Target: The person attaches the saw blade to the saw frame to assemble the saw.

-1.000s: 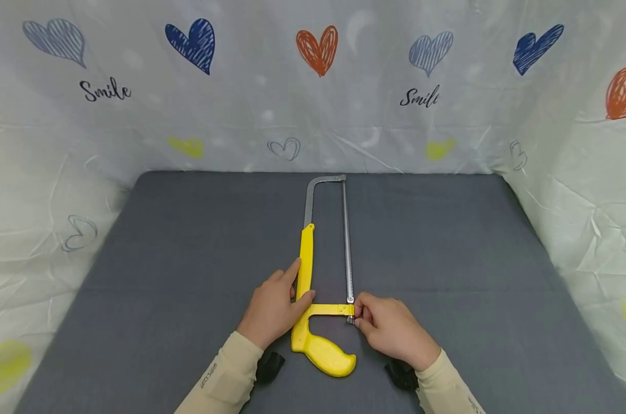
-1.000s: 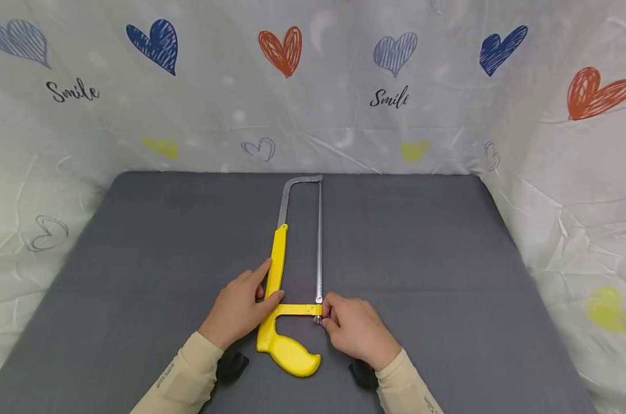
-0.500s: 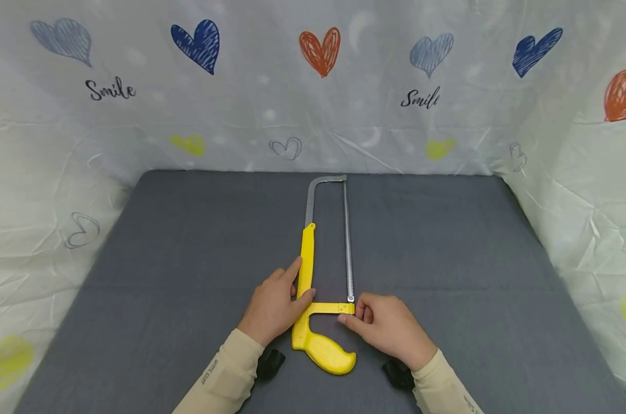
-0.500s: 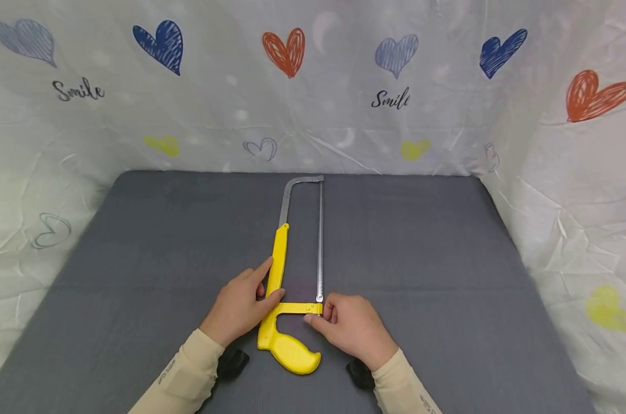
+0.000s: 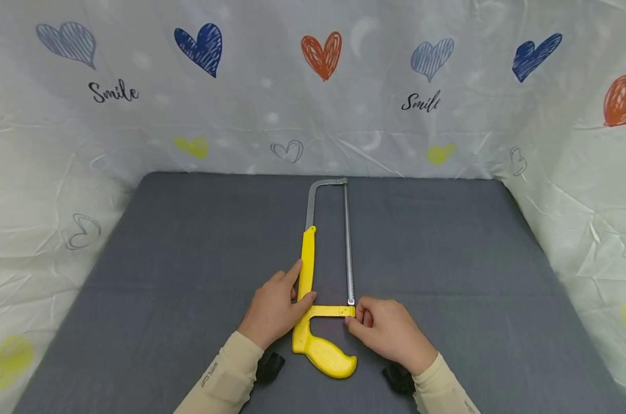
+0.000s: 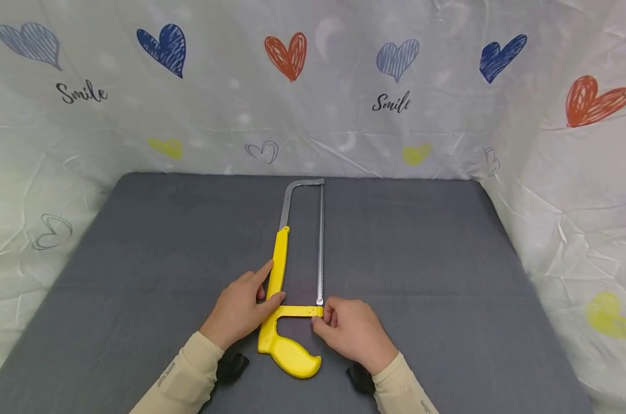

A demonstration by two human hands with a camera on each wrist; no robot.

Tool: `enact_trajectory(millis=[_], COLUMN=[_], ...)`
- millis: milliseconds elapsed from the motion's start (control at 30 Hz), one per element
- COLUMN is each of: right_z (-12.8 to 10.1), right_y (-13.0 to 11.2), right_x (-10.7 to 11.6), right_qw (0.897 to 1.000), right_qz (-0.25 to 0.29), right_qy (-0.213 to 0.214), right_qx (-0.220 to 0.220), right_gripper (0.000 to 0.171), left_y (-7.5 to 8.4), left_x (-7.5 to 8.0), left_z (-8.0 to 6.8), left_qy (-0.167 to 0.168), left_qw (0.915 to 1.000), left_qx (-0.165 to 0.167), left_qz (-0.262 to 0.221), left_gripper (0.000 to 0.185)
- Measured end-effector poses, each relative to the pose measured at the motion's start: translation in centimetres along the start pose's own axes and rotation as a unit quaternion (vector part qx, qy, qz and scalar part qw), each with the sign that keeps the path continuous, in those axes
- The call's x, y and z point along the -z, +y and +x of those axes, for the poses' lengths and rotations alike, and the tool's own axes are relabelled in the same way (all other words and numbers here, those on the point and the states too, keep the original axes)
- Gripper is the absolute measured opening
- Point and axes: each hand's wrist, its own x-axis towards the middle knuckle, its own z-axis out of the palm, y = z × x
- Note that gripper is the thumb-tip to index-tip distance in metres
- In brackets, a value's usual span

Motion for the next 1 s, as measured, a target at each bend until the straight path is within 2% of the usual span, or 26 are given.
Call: enact_trajectory(millis=[167,467,567,767,1000], right_z=[0.2,0.4,0.2,-0.4,-0.3], right_y=[-0.1,0.1,0.1,0.0,0.1], right_x=[0.4,0.8,0.6,-0.3,0.2], right_qw=[1.000,1.000,1.000,0.999,0.999], right_qz=[0.003,0.019,0.016,0.025,0.018], right_qy=[0.006,0.015,0.017,-0.009,-0.005], right_qx=[0.008,-0.004,0.007,0.025,0.036], right_gripper=[0.025,0.029,0.025,0.020,0.020], left_y=[0.2,0.5,0.3,-0.4,-0.2], left_x=[0.2,0.4,0.2,-0.2,-0.3], left_z=[0.3,1.0,0.7,-0.5,-0.1], left_qy=[0.005,0.008,0.008,-0.001,0.009], left_qw=[1.0000,0.9998,0.9998,1.0000,0.9999], left_qx=[-0.008,-0.017,-0.016,-0.001,-0.007], left_qz=[0.001,0.003,0.001,0.000,-0.004], left_gripper=[0.079,0.079,0.079,0.077,0.077])
